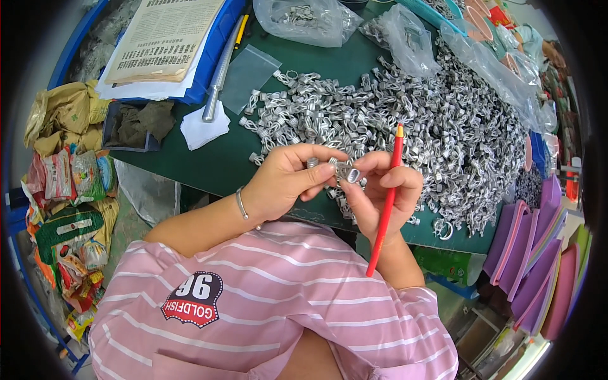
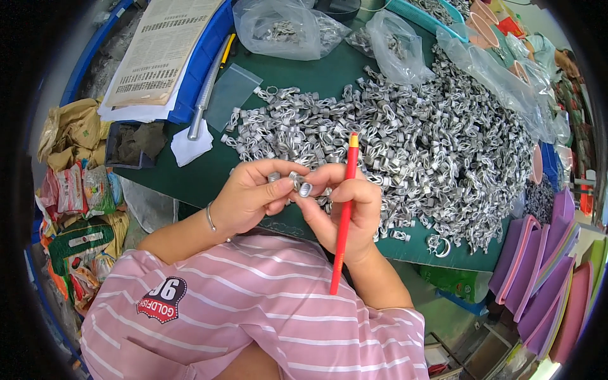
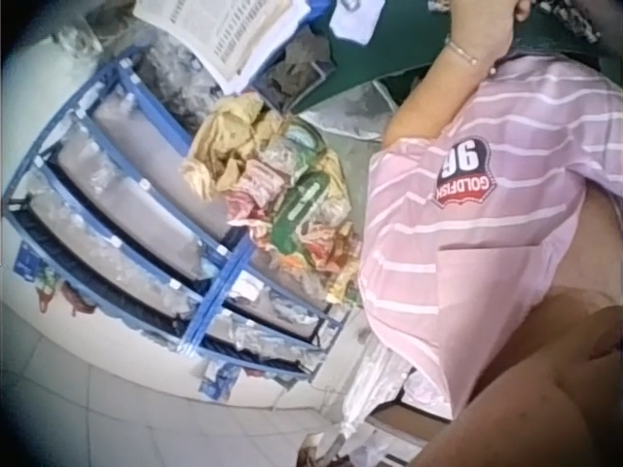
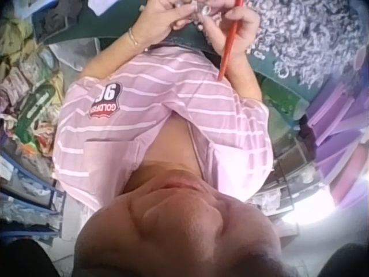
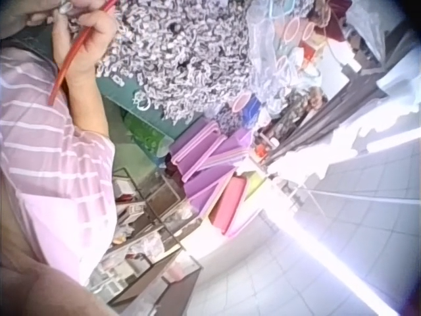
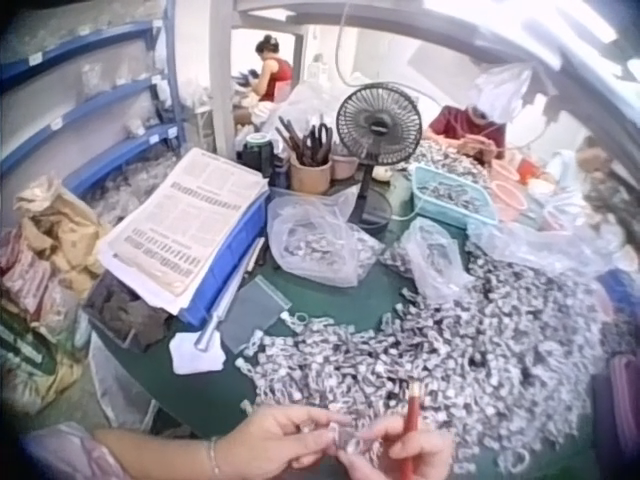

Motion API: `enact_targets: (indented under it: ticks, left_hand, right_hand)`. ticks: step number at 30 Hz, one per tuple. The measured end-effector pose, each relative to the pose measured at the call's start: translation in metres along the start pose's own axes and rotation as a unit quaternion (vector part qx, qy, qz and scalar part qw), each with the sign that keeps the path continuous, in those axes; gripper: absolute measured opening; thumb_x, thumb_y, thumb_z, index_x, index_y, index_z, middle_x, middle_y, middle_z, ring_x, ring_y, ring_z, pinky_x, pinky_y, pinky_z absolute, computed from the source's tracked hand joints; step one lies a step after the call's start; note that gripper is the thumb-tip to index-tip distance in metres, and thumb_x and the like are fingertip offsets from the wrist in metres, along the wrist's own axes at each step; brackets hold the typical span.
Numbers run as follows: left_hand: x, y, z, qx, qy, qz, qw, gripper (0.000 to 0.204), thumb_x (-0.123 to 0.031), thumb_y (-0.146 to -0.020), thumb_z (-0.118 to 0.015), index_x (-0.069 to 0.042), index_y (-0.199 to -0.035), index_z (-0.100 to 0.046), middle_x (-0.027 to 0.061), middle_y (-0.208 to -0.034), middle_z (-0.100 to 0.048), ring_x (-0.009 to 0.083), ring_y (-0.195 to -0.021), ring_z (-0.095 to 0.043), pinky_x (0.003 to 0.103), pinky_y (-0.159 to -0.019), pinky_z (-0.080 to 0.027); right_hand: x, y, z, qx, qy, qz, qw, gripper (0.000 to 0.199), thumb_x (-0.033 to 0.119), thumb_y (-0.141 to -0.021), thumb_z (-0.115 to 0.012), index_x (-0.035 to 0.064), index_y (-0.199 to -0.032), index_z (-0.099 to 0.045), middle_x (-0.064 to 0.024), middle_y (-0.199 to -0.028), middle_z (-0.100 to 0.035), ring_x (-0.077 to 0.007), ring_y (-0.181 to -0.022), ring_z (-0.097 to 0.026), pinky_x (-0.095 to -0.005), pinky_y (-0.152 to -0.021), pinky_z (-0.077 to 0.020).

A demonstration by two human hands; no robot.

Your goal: The person assembles small metal and plastic components by hand at a workbench, picking individual pieces from a large pile and fitting them together while holding a red tool.

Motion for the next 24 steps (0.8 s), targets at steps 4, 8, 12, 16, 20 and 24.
enact_targets:
  ticks: [4,8,12,16,20,24]
  left_hand:
    - [0.008,0.001,0.004,-0.027,0.072,0.048,0.996,0.026,-0.01,-0.088,-0.048,0.001,-0.111,-0.052,0.0108,-0.089,-0.059,0.0155,-0.065,-0.056,0.024,-0.058,-0.047]
    - [0.005,0.005,0.017,-0.022,0.243,0.041,0.969,0.026,-0.01,-0.082,-0.045,-0.003,-0.107,-0.05,0.0122,-0.097,-0.054,0.0225,-0.08,-0.058,0.037,-0.072,-0.052]
    - [0.004,0.006,0.02,0.008,0.205,0.012,0.979,0.021,-0.007,-0.077,-0.045,-0.005,-0.098,-0.05,0.008,-0.093,-0.054,0.0206,-0.088,-0.056,0.038,-0.073,-0.05]
    - [-0.004,0.004,0.031,-0.074,0.0,-0.022,0.997,0.024,-0.004,-0.073,-0.049,-0.004,-0.098,-0.049,0.0078,-0.088,-0.051,0.0142,-0.076,-0.052,0.028,-0.061,-0.046]
    - [-0.024,0.008,0.053,-0.131,-0.063,-0.073,0.987,0.01,-0.003,-0.08,-0.05,-0.002,-0.09,-0.052,0.0009,-0.063,-0.047,0.0068,-0.05,-0.04,0.02,-0.043,-0.031]
    - [-0.082,0.02,0.09,-0.272,-0.303,-0.224,0.886,0.008,-0.003,-0.082,-0.055,-0.002,-0.09,-0.056,-0.0035,-0.059,-0.046,0.0026,-0.048,-0.038,0.017,-0.043,-0.029]
  right_hand:
    - [0.007,-0.003,0.004,0.032,0.034,0.009,0.999,0.033,-0.012,-0.074,-0.059,0.0059,-0.089,-0.035,-0.0201,-0.093,-0.058,-0.018,-0.072,-0.059,-0.0278,-0.065,-0.0506]
    - [-0.017,0.003,0.047,-0.006,0.251,-0.084,0.964,0.023,-0.01,-0.075,-0.059,0.0045,-0.081,-0.041,-0.0118,-0.079,-0.06,-0.0134,-0.064,-0.055,-0.0247,-0.056,-0.0451]
    - [-0.011,0.008,0.005,0.176,0.435,0.018,0.883,0.025,0.005,-0.065,-0.07,0.0059,-0.077,-0.048,-0.0073,-0.069,-0.051,-0.0246,-0.061,-0.049,-0.034,-0.056,-0.0382]
    - [-0.014,0.012,-0.001,0.181,0.486,0.018,0.855,0.025,0.005,-0.06,-0.066,0.0072,-0.079,-0.049,-0.0065,-0.069,-0.051,-0.0249,-0.061,-0.048,-0.035,-0.056,-0.0347]
    - [-0.009,0.012,0.01,0.12,0.446,0.035,0.886,0.026,-0.003,-0.063,-0.064,0.0068,-0.081,-0.049,-0.007,-0.074,-0.055,-0.0264,-0.063,-0.052,-0.0347,-0.058,-0.0379]
    - [-0.011,0.011,0.02,0.088,0.393,-0.03,0.915,0.025,-0.007,-0.065,-0.064,0.0046,-0.081,-0.048,-0.0104,-0.079,-0.058,-0.0278,-0.065,-0.054,-0.0345,-0.059,-0.0429]
Point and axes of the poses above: each hand's wrist, its own y-axis away from the middle knuckle, its own z-axis out of the back of the hand, x = y × z, the point moved 9 cm from there along -y, towards the middle knuckle
